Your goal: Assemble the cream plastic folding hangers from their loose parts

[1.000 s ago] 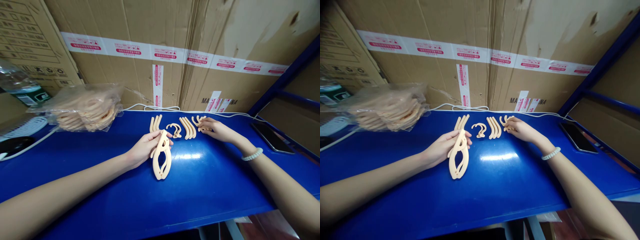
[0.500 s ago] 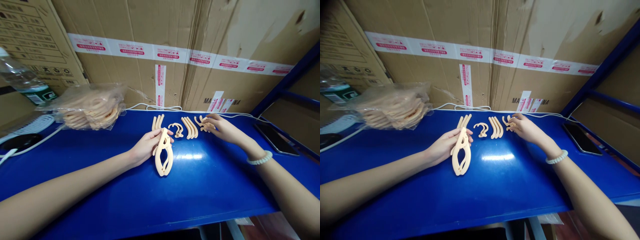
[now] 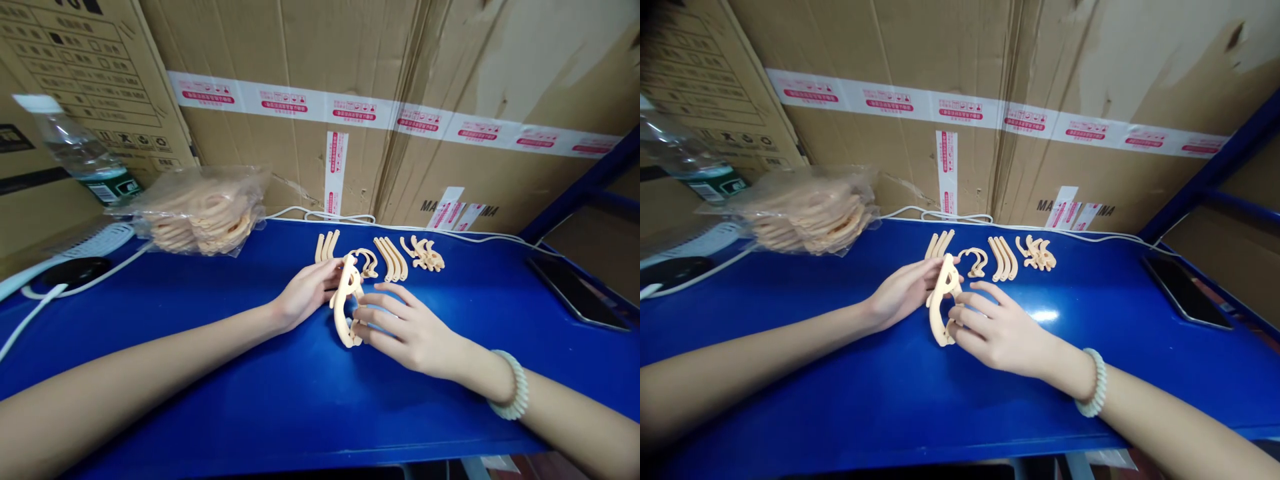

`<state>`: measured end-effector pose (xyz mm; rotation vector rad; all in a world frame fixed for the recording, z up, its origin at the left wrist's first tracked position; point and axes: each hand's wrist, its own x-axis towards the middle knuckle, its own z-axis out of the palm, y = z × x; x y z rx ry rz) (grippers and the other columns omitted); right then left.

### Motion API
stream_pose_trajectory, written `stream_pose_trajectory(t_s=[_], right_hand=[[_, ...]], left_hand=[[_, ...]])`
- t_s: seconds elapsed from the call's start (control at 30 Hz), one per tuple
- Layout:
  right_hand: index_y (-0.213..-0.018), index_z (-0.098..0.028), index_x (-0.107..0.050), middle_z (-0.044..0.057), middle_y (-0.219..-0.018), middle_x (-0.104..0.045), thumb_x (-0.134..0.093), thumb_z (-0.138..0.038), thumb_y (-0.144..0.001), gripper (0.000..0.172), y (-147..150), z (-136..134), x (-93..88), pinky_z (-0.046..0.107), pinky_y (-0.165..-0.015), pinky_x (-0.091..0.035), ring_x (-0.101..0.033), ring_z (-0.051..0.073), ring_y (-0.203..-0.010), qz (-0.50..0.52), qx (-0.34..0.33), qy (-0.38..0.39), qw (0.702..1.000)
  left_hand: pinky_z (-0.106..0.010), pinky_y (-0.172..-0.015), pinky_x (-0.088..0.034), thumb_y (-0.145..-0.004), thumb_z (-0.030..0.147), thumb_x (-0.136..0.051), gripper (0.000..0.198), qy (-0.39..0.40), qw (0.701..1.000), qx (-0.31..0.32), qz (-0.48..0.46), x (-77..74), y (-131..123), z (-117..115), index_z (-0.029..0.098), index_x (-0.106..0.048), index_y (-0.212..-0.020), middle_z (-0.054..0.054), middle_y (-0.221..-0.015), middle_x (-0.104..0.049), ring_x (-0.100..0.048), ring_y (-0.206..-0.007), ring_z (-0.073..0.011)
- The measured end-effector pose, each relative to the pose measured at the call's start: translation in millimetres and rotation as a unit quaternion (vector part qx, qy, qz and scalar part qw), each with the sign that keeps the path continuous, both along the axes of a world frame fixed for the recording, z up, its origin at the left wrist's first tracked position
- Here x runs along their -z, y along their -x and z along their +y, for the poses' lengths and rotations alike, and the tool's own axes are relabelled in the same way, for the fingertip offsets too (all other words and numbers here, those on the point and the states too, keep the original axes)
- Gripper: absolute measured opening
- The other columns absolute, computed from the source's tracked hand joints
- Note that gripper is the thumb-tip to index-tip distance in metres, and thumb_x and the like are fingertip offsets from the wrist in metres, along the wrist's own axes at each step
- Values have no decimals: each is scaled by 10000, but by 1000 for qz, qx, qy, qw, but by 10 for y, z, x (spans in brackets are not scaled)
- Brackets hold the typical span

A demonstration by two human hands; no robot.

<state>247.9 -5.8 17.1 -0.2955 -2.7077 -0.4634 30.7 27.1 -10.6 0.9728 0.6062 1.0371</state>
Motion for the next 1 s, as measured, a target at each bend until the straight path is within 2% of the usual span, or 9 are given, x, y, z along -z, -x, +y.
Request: stream_pose_trajectory(t_s=[0.13, 0.27, 0.4, 0.47, 0.53, 0.67, 0.83, 0.93, 1.0], right_hand=[[-968, -130, -682, 84, -1081, -722, -560, -103, -949, 126, -23, 42, 14, 501, -1044, -444, -611, 251, -1129, 9, 5, -36, 999], [-912, -154, -669, 78, -1042, -718, -520, -109, -962, 163, -20, 36, 25, 486, -1066, -403, -604, 239, -1078, 6, 34, -63, 997], [-882, -173, -648, 62, -850, -680, -445, -133, -984, 231, -38, 71, 32, 439, -985, -415, -586, 215, -837, -23, 111, -48, 992], [-819, -181, -613, 42, -739, -631, -417, -123, -976, 258, -53, 94, 30, 421, -948, -405, -536, 194, -700, -40, 147, -25, 988], [-787, -188, -584, 24, -685, -599, -409, -103, -955, 257, -68, 108, 27, 399, -921, -390, -496, 183, -639, -53, 160, -4, 986], [-799, -187, -583, 19, -677, -605, -373, -80, -948, 279, -77, 96, 13, 370, -846, -367, -478, 184, -639, -60, 139, -4, 988], [-798, -184, -596, 18, -666, -611, -322, -77, -989, 351, -71, 67, -46, 362, -824, -359, -483, 181, -642, -44, 113, -40, 992], [-830, -198, -598, 21, -702, -642, -353, -95, -1006, 319, -140, 99, -148, 357, -796, -357, -520, 176, -667, -22, 114, -58, 992], [-917, -209, -601, 21, -769, -685, -396, -106, -1003, 245, -250, 173, -245, 359, -816, -372, -566, 170, -702, 19, 134, -24, 991]], left_hand=[[-289, -754, -527, -871, 406, -704, 308, -97, 987, 15, 128, 4, -26, -79, 135, -684, -1016, -65, -893, -719, -663, -781, -180], [-288, -710, -529, -927, 452, -610, 323, -160, 962, -14, 219, 23, -31, -140, 137, -658, -875, -62, -812, -726, -675, -742, -192], [-306, -686, -556, -930, 485, -597, 345, -125, 970, -53, 203, 18, -35, -165, 142, -639, -926, -67, -788, -736, -697, -703, -201], [-329, -711, -577, -910, 489, -629, 357, -107, 976, -53, 181, 11, -39, -175, 135, -640, -953, -76, -796, -737, -710, -705, -208], [-342, -731, -590, -896, 483, -653, 365, -99, 980, -47, 166, 4, -40, -184, 128, -648, -982, -80, -797, -737, -717, -710, -208], [-325, -709, -593, -896, 481, -657, 372, -89, 983, -30, 158, -6, -33, -187, 123, -660, -995, -79, -774, -739, -728, -708, -211], [-305, -658, -587, -878, 491, -678, 399, -62, 988, -28, 136, 13, -20, -146, 112, -658, -997, -92, -761, -748, -732, -686, -214], [-282, -590, -567, -875, 510, -673, 427, -35, 992, -46, 116, 32, -10, -114, 99, -642, -986, -84, -682, -731, -709, -600, -194], [-284, -594, -568, -882, 515, -664, 434, -34, 992, -52, 113, 37, -5, -105, 99, -632, -997, -84, -677, -731, -714, -602, -197]])
